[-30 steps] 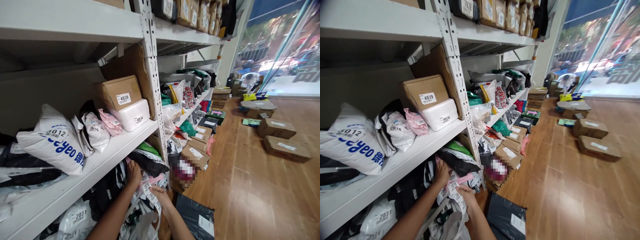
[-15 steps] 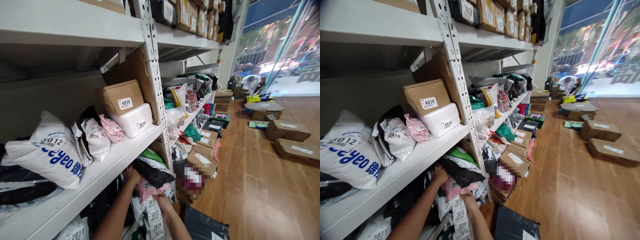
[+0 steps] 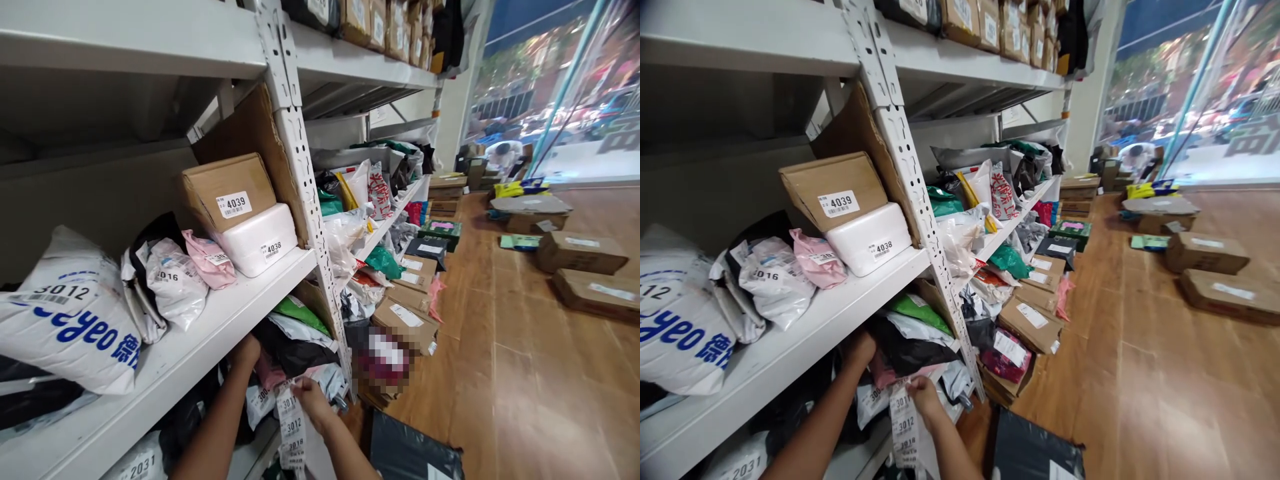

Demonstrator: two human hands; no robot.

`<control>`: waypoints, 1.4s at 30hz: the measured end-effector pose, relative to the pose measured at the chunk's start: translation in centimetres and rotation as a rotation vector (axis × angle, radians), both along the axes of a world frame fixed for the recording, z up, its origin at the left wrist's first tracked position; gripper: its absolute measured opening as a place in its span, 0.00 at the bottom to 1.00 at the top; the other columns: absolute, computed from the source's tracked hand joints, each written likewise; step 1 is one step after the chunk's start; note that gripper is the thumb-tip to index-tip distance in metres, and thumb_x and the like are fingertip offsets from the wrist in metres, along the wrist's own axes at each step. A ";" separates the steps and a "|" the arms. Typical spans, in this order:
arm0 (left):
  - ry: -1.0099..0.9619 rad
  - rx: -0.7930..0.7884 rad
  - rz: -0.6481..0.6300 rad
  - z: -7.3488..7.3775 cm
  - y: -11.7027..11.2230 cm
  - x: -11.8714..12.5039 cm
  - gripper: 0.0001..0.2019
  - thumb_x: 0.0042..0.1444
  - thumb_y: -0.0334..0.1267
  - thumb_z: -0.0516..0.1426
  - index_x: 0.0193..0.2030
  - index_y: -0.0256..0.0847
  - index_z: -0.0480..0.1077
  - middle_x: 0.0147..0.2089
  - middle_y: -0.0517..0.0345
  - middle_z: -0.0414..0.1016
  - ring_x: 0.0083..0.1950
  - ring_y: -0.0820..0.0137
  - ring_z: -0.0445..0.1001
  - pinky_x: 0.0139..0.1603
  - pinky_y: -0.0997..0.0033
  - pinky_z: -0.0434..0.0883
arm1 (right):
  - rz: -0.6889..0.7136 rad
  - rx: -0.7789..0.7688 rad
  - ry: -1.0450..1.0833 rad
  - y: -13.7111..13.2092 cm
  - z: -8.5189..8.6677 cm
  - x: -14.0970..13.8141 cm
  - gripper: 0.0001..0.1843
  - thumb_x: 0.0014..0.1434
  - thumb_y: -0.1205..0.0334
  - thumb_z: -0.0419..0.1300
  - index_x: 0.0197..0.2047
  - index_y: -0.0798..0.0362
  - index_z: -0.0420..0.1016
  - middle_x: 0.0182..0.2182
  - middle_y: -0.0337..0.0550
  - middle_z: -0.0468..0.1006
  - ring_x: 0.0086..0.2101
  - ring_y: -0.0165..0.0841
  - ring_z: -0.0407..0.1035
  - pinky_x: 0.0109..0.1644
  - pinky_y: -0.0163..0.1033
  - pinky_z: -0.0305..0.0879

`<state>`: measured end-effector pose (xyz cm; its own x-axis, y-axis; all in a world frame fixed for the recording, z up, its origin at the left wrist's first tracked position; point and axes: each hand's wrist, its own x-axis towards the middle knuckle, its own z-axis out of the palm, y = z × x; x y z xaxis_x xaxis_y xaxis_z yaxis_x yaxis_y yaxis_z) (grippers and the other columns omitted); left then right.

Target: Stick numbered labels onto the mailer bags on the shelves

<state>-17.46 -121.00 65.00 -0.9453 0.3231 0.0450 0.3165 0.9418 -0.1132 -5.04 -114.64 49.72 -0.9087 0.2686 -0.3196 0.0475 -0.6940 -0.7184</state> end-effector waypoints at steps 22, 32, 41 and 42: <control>-0.481 0.174 -0.449 2.2 1.5 5.0 0.14 0.48 0.48 0.56 0.36 0.44 0.75 0.24 0.64 0.74 0.36 0.67 0.72 0.49 0.64 0.61 | -0.074 0.171 0.191 4.0 5.0 0.8 0.26 0.35 0.38 0.67 0.21 0.56 0.73 0.14 0.34 0.67 0.18 0.24 0.53 0.23 0.32 0.46; -0.414 0.188 -0.403 1.5 1.8 5.0 0.13 0.49 0.47 0.55 0.31 0.40 0.75 0.32 0.58 0.79 0.36 0.68 0.73 0.41 0.70 0.64 | -0.097 0.139 0.178 2.6 4.2 0.9 0.27 0.36 0.36 0.64 0.21 0.54 0.69 0.15 0.33 0.66 0.19 0.25 0.54 0.24 0.33 0.48; -0.368 0.089 -0.407 1.5 2.1 5.2 0.13 0.49 0.49 0.55 0.31 0.43 0.74 0.32 0.61 0.79 0.38 0.67 0.73 0.43 0.68 0.62 | -0.102 0.128 0.197 2.8 4.2 0.9 0.26 0.35 0.38 0.66 0.25 0.53 0.71 0.20 0.36 0.70 0.23 0.29 0.62 0.30 0.35 0.56; -0.373 0.080 -0.405 1.5 2.1 5.1 0.13 0.49 0.49 0.56 0.32 0.43 0.74 0.32 0.61 0.79 0.37 0.69 0.73 0.42 0.69 0.63 | -0.097 0.126 0.193 2.8 4.2 0.9 0.26 0.34 0.38 0.66 0.25 0.53 0.71 0.19 0.36 0.70 0.23 0.30 0.62 0.30 0.35 0.57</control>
<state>-12.37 -118.90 66.48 -0.7025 0.6736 -0.2297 0.6602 0.7373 0.1432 -4.16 -111.85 53.95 -0.9176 0.3842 -0.1014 -0.1610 -0.5928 -0.7891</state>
